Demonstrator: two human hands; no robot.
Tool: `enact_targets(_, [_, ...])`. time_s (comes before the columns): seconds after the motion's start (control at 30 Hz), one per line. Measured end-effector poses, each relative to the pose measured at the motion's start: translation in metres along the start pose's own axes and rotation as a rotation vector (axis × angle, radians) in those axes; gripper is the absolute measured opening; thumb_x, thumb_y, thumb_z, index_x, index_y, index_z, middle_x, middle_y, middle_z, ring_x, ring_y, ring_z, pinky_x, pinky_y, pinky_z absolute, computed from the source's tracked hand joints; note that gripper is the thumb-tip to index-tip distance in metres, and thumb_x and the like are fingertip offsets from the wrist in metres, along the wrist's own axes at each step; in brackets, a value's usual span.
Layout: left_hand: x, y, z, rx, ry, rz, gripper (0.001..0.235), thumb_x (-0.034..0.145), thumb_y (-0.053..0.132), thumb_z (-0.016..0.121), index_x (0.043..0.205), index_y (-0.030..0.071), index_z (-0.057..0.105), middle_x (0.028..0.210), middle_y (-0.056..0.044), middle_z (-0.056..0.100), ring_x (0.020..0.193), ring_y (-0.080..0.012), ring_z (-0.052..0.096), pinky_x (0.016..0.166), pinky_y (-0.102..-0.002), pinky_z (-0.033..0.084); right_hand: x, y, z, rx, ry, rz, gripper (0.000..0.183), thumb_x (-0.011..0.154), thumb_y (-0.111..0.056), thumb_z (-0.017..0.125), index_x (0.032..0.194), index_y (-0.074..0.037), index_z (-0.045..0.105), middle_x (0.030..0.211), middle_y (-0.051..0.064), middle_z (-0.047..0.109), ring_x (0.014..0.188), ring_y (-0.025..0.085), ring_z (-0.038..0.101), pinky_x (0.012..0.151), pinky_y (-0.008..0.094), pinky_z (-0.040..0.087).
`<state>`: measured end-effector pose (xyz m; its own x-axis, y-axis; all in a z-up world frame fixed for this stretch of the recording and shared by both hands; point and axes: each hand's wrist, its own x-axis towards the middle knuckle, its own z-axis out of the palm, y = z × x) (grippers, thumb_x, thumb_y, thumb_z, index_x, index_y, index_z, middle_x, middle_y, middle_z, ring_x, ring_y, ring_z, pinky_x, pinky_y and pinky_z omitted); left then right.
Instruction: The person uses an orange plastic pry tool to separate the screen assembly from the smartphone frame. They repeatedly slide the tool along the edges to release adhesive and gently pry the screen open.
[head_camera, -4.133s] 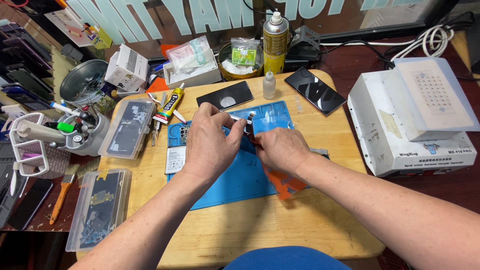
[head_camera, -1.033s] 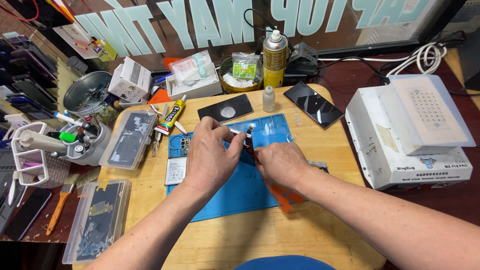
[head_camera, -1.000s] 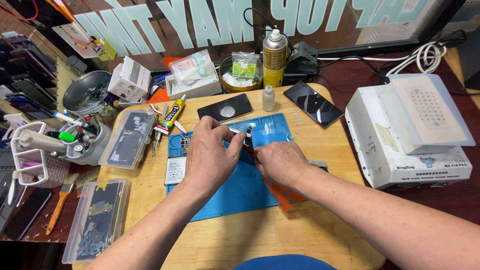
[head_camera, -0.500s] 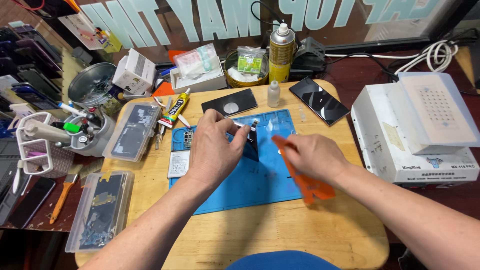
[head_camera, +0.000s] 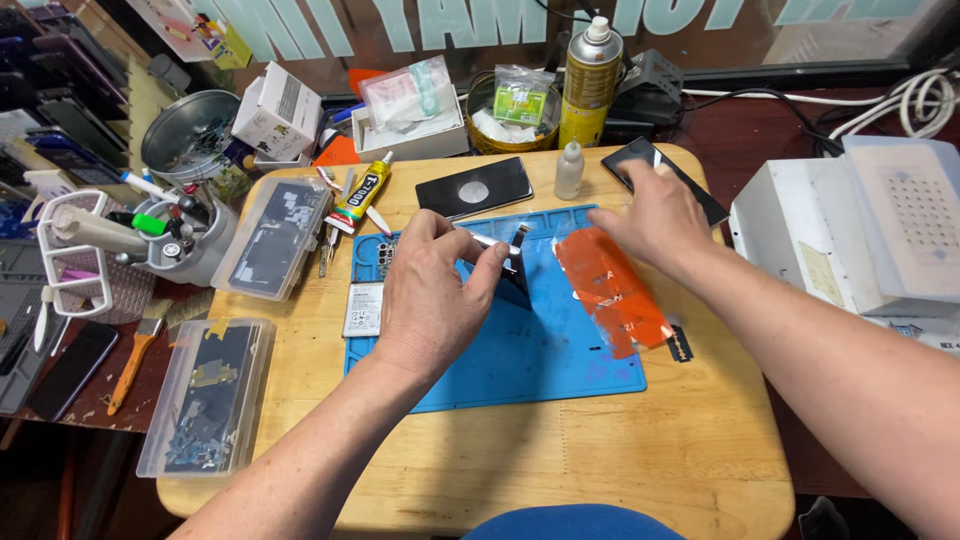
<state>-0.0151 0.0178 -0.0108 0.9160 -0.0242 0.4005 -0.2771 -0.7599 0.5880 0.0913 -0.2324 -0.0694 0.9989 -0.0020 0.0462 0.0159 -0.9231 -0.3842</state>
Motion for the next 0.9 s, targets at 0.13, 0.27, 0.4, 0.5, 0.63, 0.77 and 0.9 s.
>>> enact_targets(0.13, [0.004, -0.006, -0.001, -0.012, 0.047, -0.032, 0.027, 0.087, 0.028, 0.079, 0.074, 0.004, 0.076, 0.087, -0.013, 0.06, 0.082, -0.0288, 0.062, 0.074, -0.041, 0.05, 0.053, -0.003, 0.022, 0.099, 0.056, -0.064, 0.087, 0.072, -0.038, 0.09, 0.145, -0.009, 0.053, 0.125, 0.024, 0.063, 0.116, 0.038, 0.062, 0.098, 0.046, 0.051])
enact_targets(0.27, [0.009, -0.014, 0.0, -0.053, 0.071, -0.08, 0.029, 0.086, 0.029, 0.079, 0.074, 0.003, 0.075, 0.088, -0.013, 0.059, 0.082, -0.0286, 0.062, 0.074, -0.041, 0.05, 0.077, -0.003, 0.047, 0.188, 0.018, -0.01, 0.078, 0.069, -0.035, 0.089, 0.136, -0.009, 0.061, 0.118, 0.018, 0.071, 0.112, 0.033, 0.067, 0.098, 0.045, 0.051])
enact_targets(0.4, [0.01, -0.021, 0.0, -0.062, 0.078, -0.103, 0.03, 0.087, 0.03, 0.078, 0.074, 0.003, 0.075, 0.088, -0.014, 0.059, 0.081, -0.0287, 0.062, 0.075, -0.041, 0.05, 0.073, -0.008, 0.051, 0.185, 0.051, -0.074, 0.053, 0.08, -0.037, 0.085, 0.122, -0.007, 0.074, 0.114, 0.014, 0.076, 0.107, 0.03, 0.071, 0.099, 0.043, 0.053])
enact_targets(0.5, [0.014, -0.031, 0.001, -0.071, 0.09, -0.128, 0.031, 0.088, 0.032, 0.078, 0.075, 0.004, 0.075, 0.088, -0.014, 0.059, 0.081, -0.0289, 0.062, 0.075, -0.041, 0.05, 0.063, -0.017, 0.035, 0.258, 0.058, -0.132, 0.048, 0.08, -0.034, 0.083, 0.115, -0.003, 0.072, 0.108, 0.013, 0.076, 0.101, 0.025, 0.073, 0.093, 0.039, 0.055])
enact_targets(0.63, [0.016, -0.049, -0.003, -0.06, 0.161, -0.141, 0.034, 0.088, 0.034, 0.079, 0.074, 0.004, 0.076, 0.088, -0.014, 0.063, 0.086, -0.0284, 0.063, 0.079, -0.042, 0.051, 0.022, -0.028, 0.002, 0.441, -0.041, -0.263, 0.045, 0.077, -0.03, 0.078, 0.111, -0.002, 0.067, 0.102, 0.008, 0.076, 0.095, 0.019, 0.076, 0.085, 0.033, 0.058])
enact_targets(0.77, [0.011, -0.061, -0.011, -0.11, 0.125, -0.215, 0.033, 0.09, 0.034, 0.078, 0.077, 0.004, 0.077, 0.088, -0.014, 0.061, 0.087, -0.0281, 0.064, 0.078, -0.04, 0.05, -0.026, -0.039, -0.034, 0.383, -0.096, -0.473, 0.042, 0.08, -0.025, 0.076, 0.116, -0.005, 0.074, 0.103, 0.008, 0.075, 0.094, 0.018, 0.073, 0.085, 0.032, 0.057])
enact_targets(0.9, [0.001, -0.062, -0.014, -0.154, 0.134, -0.211, 0.033, 0.091, 0.033, 0.076, 0.077, 0.003, 0.076, 0.091, -0.013, 0.062, 0.088, -0.0267, 0.065, 0.08, -0.039, 0.051, -0.05, -0.049, -0.055, 0.334, -0.139, -0.412, 0.044, 0.075, -0.027, 0.077, 0.114, -0.007, 0.075, 0.098, 0.007, 0.075, 0.086, 0.017, 0.073, 0.074, 0.031, 0.059])
